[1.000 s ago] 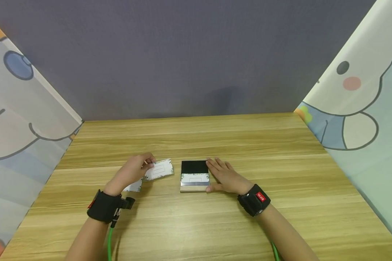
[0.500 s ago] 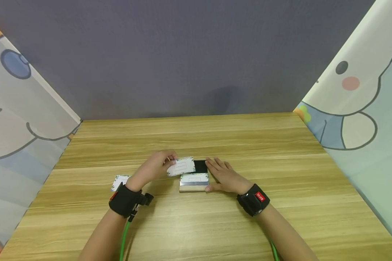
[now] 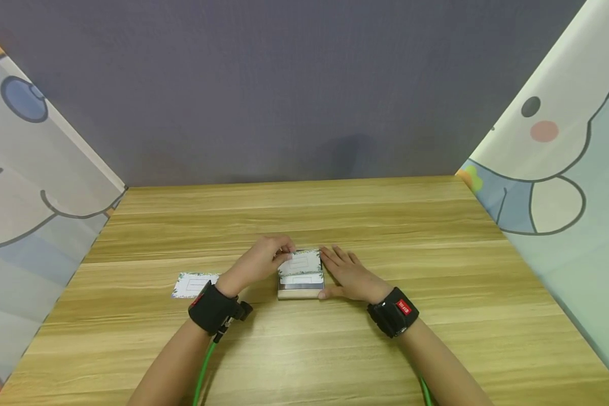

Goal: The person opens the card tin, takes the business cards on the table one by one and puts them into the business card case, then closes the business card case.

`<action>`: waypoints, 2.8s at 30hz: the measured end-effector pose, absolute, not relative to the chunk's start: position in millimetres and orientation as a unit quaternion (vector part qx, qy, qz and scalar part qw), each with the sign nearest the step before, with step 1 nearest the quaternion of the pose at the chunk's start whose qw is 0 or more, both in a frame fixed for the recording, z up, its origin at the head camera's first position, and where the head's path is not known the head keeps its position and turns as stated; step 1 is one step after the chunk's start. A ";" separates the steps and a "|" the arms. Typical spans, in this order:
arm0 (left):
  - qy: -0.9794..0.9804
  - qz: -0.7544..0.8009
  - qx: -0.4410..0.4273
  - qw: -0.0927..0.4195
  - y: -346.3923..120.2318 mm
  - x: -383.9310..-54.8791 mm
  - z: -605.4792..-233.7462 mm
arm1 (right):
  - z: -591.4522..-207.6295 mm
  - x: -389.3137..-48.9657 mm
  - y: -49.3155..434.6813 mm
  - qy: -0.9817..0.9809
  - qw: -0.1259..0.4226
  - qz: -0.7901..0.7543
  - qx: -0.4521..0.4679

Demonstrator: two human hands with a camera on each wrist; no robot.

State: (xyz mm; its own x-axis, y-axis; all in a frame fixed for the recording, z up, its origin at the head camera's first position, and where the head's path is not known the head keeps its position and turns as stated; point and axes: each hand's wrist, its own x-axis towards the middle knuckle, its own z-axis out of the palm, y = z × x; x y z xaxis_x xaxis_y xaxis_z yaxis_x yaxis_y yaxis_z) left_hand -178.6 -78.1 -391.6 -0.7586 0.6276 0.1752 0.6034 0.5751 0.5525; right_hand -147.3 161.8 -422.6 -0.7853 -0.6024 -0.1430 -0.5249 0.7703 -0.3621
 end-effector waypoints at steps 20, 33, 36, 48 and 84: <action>0.896 0.280 0.345 0.024 -68.6 -179.5 -399.6 | -423.3 -147.1 162.3 0.931 0.131 -0.154 -0.303; 0.906 0.253 0.329 0.087 -69.1 -174.1 -398.5 | -425.3 -147.1 163.0 0.930 0.124 -0.158 -0.307; 0.909 0.243 0.325 0.098 -69.1 -172.9 -399.0 | -425.6 -147.2 162.8 0.931 0.122 -0.157 -0.307; 0.899 0.240 0.346 0.123 -71.7 -169.8 -400.1 | -425.5 -147.7 162.9 0.930 0.120 -0.155 -0.310; 0.906 0.228 0.349 0.067 -112.2 -168.2 -400.1 | -425.1 -148.6 162.8 0.930 0.124 -0.155 -0.311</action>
State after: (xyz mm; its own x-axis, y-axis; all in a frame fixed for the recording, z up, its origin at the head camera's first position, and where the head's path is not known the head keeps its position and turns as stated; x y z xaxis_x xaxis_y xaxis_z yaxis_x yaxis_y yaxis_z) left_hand -168.2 -112.2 -400.1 -0.7476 0.6630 0.0381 0.6020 0.6523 0.4605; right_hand -148.6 162.8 -425.1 -0.7763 -0.6160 -0.1340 -0.5395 0.7591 -0.3643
